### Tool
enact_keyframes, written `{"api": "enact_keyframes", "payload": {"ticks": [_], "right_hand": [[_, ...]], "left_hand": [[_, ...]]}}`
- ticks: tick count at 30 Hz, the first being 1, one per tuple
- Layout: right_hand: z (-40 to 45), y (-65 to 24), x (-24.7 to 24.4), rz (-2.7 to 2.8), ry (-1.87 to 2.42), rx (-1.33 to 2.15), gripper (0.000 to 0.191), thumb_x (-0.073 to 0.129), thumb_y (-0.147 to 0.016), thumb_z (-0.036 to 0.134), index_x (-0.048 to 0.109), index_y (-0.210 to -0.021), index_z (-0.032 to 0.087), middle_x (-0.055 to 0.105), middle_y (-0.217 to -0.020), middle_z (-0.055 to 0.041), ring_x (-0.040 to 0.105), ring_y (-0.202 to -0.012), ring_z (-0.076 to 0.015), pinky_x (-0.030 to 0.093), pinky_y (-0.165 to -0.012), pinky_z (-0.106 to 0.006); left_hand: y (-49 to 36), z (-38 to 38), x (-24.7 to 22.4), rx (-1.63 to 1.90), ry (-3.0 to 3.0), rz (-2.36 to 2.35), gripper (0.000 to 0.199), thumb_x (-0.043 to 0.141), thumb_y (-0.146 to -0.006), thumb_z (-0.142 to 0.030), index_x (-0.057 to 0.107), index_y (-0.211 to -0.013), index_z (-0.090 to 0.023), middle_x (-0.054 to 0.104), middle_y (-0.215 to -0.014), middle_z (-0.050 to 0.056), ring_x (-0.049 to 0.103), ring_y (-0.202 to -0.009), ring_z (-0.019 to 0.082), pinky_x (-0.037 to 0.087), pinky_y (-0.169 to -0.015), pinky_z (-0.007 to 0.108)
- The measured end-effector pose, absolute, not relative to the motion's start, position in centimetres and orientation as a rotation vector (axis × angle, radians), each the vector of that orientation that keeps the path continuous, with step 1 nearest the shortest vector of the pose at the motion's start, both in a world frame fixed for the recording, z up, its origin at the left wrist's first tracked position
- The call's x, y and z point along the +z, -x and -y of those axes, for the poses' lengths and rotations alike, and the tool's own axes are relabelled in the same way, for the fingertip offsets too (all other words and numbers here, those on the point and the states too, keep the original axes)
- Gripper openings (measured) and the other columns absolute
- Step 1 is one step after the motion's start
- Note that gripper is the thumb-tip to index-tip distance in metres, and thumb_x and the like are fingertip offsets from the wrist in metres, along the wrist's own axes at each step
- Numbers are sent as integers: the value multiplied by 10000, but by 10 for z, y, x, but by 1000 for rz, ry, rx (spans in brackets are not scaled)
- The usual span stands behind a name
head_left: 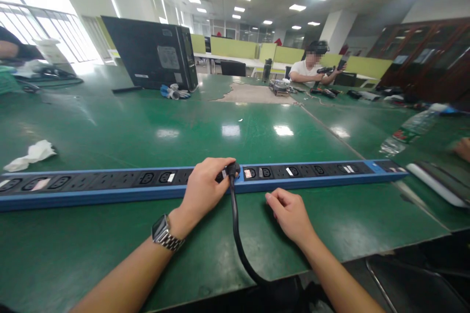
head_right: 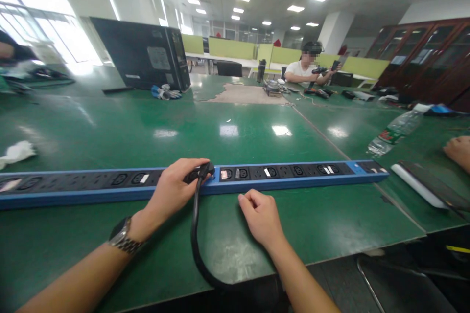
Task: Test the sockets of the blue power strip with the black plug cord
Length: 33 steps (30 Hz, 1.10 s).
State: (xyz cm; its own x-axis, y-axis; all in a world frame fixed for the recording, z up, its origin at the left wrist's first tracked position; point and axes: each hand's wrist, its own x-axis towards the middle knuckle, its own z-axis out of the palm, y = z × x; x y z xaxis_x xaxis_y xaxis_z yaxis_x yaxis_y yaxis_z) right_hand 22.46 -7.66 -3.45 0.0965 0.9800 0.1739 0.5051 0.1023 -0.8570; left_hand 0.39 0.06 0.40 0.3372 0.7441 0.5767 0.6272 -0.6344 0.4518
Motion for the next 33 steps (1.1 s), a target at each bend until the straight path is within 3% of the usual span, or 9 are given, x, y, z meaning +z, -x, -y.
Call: {"api": "enact_keyframes", "payload": {"ticks": [6,11,14,17,19,22,26,33], "right_hand": [[74,-225,-34,1440,1531,786,374,568,-874,448,566,-608,185,481,-472,35,443,-452,-105,333,-471,-222],[56,-188,-10,1049,1468,1406,526,451,-890,626,594,-684,163,541,-431,9,496,-335,-104,319,-348,-188],[40,-159,23,914,1319,1665,463,487,-907,546,592,-695,148,573,-435,-1,489,-306,-94,316,-316,-172],[33,-155,63,775,1051,1631,378,536,-884,421,544,-607,164,439,-341,65,351,-255,-57,269,-298,-161],[34,-170,83,743,938,1546,374,529,-863,400,519,-563,176,377,-315,78,314,-248,-58,245,-291,-168],[40,-206,90,711,1039,1447,401,546,-838,426,502,-522,183,371,-317,70,327,-247,-63,242,-281,-175],[41,-243,58,555,1254,1507,452,501,-874,413,454,-486,187,329,-313,77,283,-234,-50,207,-271,-167],[47,-253,17,589,1354,1511,478,486,-871,419,398,-455,201,270,-293,86,229,-218,-50,175,-264,-172]], "left_hand": [[-7,2,5,1073,-2595,-1210,310,554,-872,-171,646,-1165,-212,691,-1109,76,622,-1021,239,510,-888,417],[-6,3,0,1052,-2619,-1181,390,562,-848,-173,609,-1233,-213,668,-1157,81,616,-1063,244,494,-948,434],[-2,3,-4,1039,-2629,-1087,571,552,-840,-176,454,-1400,-232,603,-1314,94,571,-1195,254,423,-1061,479],[1,2,-6,1081,-2553,-1081,843,602,-818,-209,162,-1536,-228,465,-1468,132,565,-1223,250,434,-1066,448],[1,2,-7,1102,-2500,-1111,942,631,-800,-213,62,-1550,-229,422,-1497,146,602,-1175,237,472,-1030,407],[-1,3,-5,1078,-2514,-1139,903,629,-807,-222,108,-1544,-238,482,-1449,134,606,-1171,244,473,-1025,419],[-2,5,-2,1041,-2558,-1177,823,635,-807,-226,219,-1518,-228,620,-1287,104,615,-1130,256,460,-1030,467],[-1,6,-3,1033,-2587,-1190,722,635,-821,-229,320,-1470,-203,650,-1249,89,613,-1111,240,435,-1057,476]]}}
